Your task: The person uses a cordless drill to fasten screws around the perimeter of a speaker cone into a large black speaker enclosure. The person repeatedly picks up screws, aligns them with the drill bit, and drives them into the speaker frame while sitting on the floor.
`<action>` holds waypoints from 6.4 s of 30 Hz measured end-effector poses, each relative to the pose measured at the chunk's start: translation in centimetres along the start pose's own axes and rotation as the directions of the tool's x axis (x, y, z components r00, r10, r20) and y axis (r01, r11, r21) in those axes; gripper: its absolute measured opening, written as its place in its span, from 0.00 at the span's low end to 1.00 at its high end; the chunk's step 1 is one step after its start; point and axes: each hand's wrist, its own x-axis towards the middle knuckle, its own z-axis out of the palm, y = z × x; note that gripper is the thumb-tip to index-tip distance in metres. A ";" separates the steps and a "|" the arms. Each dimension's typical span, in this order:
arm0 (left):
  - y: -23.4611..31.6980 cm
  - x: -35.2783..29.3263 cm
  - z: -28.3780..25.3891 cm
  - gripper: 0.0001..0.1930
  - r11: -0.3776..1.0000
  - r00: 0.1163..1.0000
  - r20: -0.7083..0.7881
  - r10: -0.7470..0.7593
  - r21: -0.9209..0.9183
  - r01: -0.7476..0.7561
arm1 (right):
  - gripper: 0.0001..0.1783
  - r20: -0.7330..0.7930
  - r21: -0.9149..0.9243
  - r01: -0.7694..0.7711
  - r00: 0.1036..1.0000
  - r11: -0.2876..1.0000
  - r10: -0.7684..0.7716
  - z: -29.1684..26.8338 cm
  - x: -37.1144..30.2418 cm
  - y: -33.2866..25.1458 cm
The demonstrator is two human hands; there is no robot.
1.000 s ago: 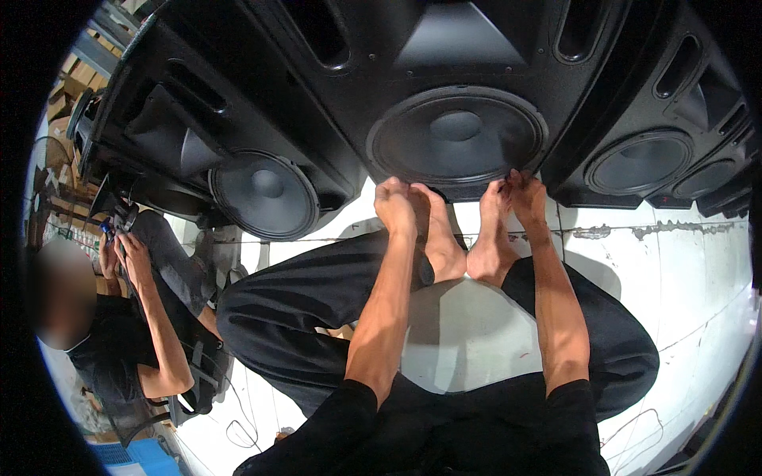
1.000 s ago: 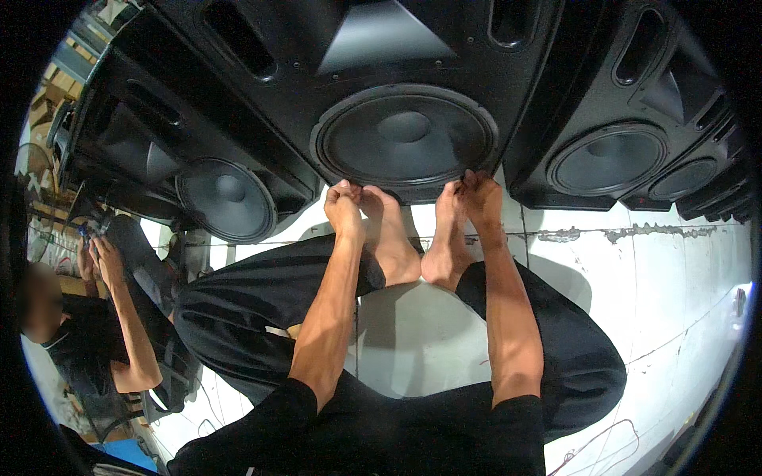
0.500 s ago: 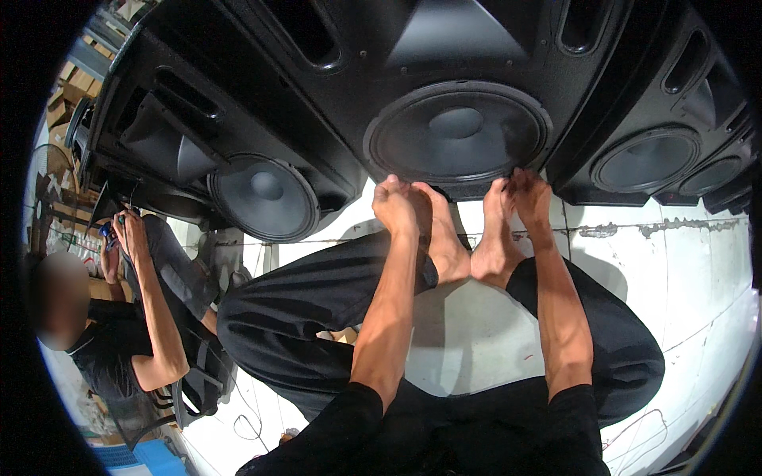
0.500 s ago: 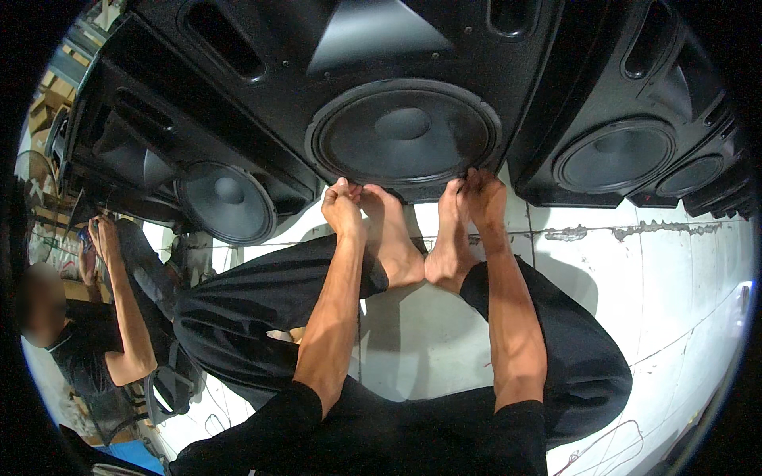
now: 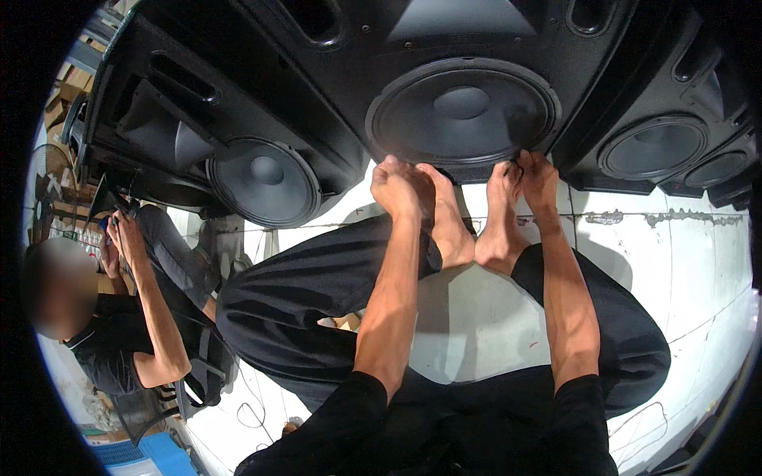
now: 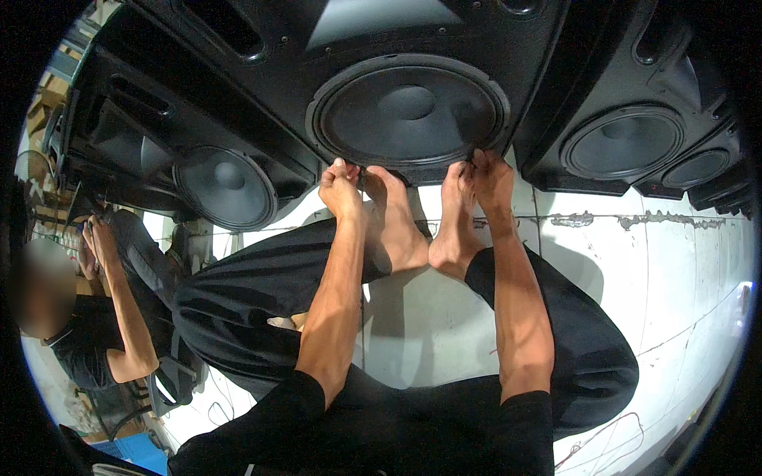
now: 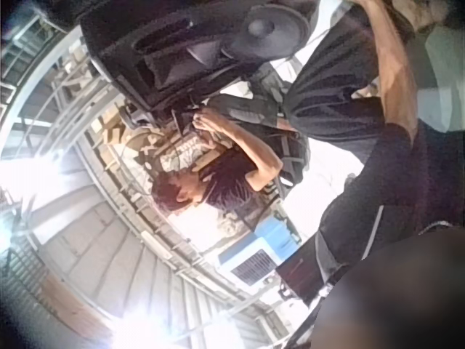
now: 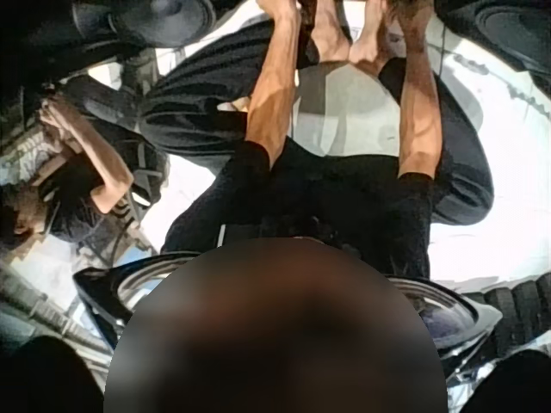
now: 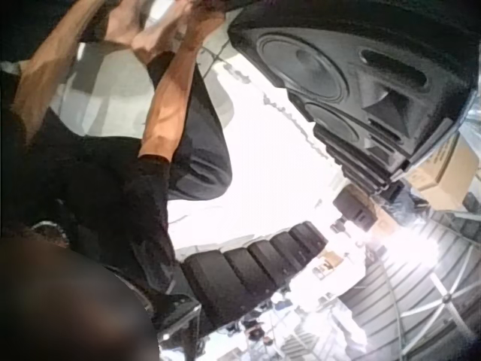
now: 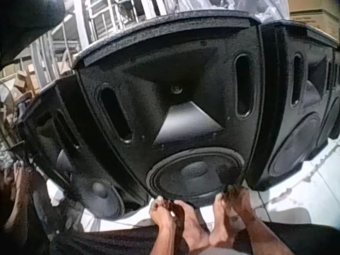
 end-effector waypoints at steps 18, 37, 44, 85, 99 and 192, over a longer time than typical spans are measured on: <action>-0.9 1.2 -0.6 0.13 0.997 0.994 0.081 -0.069 -0.010 0.071 | 0.22 0.074 0.111 -0.175 0.983 0.978 0.167 1.0 -0.4 1.2; -1.4 1.4 -0.8 0.16 0.998 0.993 0.113 -0.032 -0.046 0.037 | 0.19 -0.044 0.155 -0.076 0.995 0.985 0.084 1.3 -0.6 0.3; 0.1 -0.5 -0.3 0.16 0.996 0.988 0.136 -0.077 -0.023 0.081 | 0.15 0.003 -0.083 -0.020 1.000 0.996 0.020 -2.8 -0.8 -1.3; 4.6 -7.1 -42.0 0.10 -0.059 0.982 0.184 -0.035 0.981 -0.186 | 0.18 0.331 0.068 0.032 0.942 0.997 -0.053 -0.8 -11.1 -13.6; 4.5 -5.8 -44.4 0.12 0.037 0.878 0.479 -0.003 0.877 -0.479 | 0.21 0.305 0.106 0.001 0.952 0.994 -0.033 -2.0 -12.1 -13.9; 14.1 -2.8 6.8 0.15 0.756 0.201 0.972 -0.121 -0.041 0.654 | 0.39 -0.171 -0.330 -0.297 0.952 0.896 0.252 -11.0 -22.4 -21.1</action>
